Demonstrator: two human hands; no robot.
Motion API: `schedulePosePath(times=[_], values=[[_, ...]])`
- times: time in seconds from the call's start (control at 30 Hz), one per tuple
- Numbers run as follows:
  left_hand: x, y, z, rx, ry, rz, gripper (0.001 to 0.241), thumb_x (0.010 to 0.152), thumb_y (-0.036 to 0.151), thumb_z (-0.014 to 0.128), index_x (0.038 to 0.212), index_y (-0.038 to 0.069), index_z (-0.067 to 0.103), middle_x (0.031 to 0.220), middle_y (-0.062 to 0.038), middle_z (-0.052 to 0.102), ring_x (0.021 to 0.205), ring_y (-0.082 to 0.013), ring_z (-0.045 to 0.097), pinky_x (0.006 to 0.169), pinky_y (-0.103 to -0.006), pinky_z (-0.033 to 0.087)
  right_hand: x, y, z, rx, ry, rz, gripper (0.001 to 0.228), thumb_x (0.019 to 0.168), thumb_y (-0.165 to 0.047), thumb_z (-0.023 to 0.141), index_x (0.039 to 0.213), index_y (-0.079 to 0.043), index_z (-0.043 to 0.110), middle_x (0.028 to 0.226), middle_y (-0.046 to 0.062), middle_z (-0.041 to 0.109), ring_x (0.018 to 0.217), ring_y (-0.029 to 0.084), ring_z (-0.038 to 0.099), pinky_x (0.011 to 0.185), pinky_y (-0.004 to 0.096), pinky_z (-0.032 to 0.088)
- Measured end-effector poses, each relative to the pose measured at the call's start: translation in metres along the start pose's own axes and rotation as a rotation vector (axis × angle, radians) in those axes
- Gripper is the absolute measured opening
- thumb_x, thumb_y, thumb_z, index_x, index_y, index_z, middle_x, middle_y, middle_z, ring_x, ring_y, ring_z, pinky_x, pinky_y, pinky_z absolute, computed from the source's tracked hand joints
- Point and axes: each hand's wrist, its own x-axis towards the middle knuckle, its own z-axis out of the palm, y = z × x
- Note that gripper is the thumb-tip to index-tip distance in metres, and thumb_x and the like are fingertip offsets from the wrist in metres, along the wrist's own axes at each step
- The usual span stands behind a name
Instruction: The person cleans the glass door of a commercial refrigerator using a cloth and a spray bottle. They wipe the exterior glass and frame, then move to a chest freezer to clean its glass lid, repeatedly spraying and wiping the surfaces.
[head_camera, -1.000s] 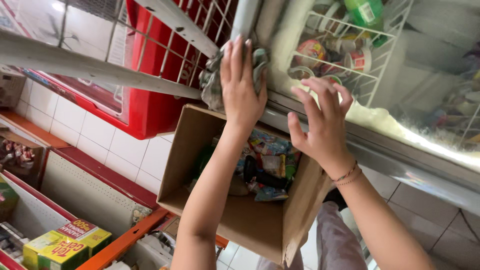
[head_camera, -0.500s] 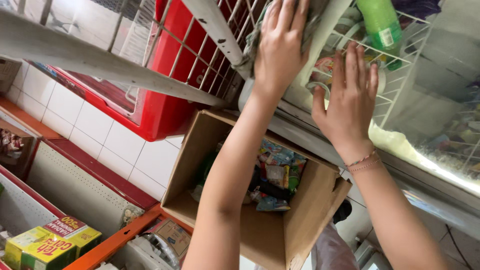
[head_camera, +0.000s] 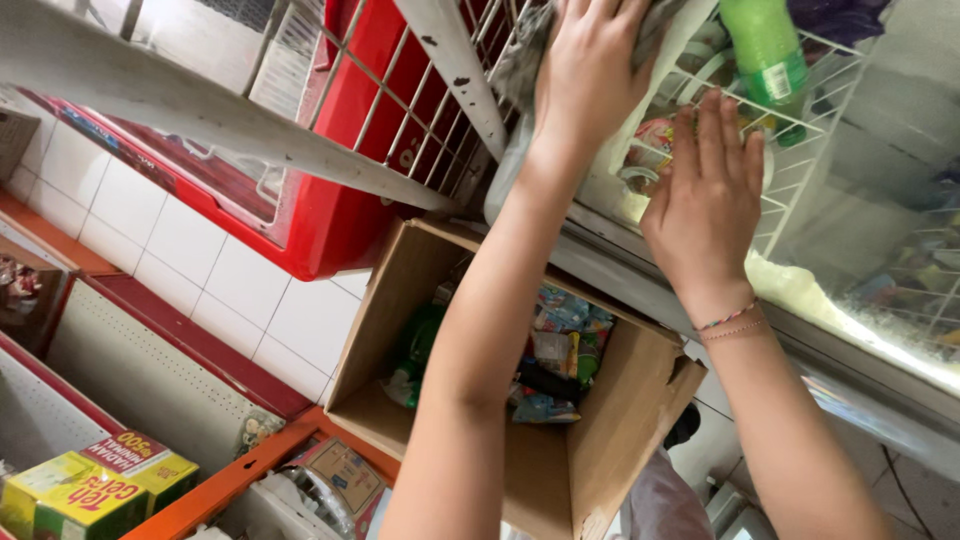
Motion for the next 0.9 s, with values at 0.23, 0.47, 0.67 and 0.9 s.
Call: schedulePosePath(times=[0.23,0.47,0.67,0.9], values=[[-0.049,0.018,-0.057,0.101,-0.132,0.034,0.068,0.103,0.025,0.068,0.163,0.017,0.038,0.171,-0.007,0.026,0.162,-0.0313,0.026,0.132,-0.0487,0.024,0.003,0.003,0.003,0.026,0.012,-0.002,0.052,0.1,-0.003,0.057,0.152,0.005,0.056,0.165,0.026,0.043,0.155,0.039,0.037,0.129,0.054,0.022],[-0.1,0.03,-0.102,0.083,-0.307,-0.047,0.062,0.103,0.026,0.065,0.16,0.016,0.043,0.171,-0.006,0.025,0.161,-0.0336,0.024,0.131,-0.0538,0.026,0.003,0.0,-0.001,0.035,0.01,0.004,0.051,0.101,-0.005,0.055,0.151,0.006,0.056,0.161,0.026,0.045,0.153,0.039,0.039,0.126,0.055,0.026],[-0.119,0.039,-0.113,0.027,-0.306,-0.109,0.049,0.104,0.029,0.064,0.151,0.017,0.056,0.168,-0.004,0.032,0.159,-0.0328,0.026,0.129,-0.059,0.023,0.004,0.0,-0.002,0.027,0.036,-0.013,0.049,0.102,-0.005,0.055,0.15,0.007,0.057,0.163,0.025,0.045,0.153,0.038,0.039,0.126,0.056,0.026],[-0.144,0.043,-0.118,-0.205,-0.305,-0.145,0.044,0.1,0.025,0.06,0.142,0.015,0.064,0.159,-0.006,0.051,0.155,-0.0308,0.038,0.131,-0.0539,0.021,0.004,0.003,0.001,0.065,0.037,-0.015,0.05,0.101,-0.004,0.055,0.149,0.007,0.057,0.163,0.026,0.044,0.153,0.038,0.039,0.126,0.056,0.025]])
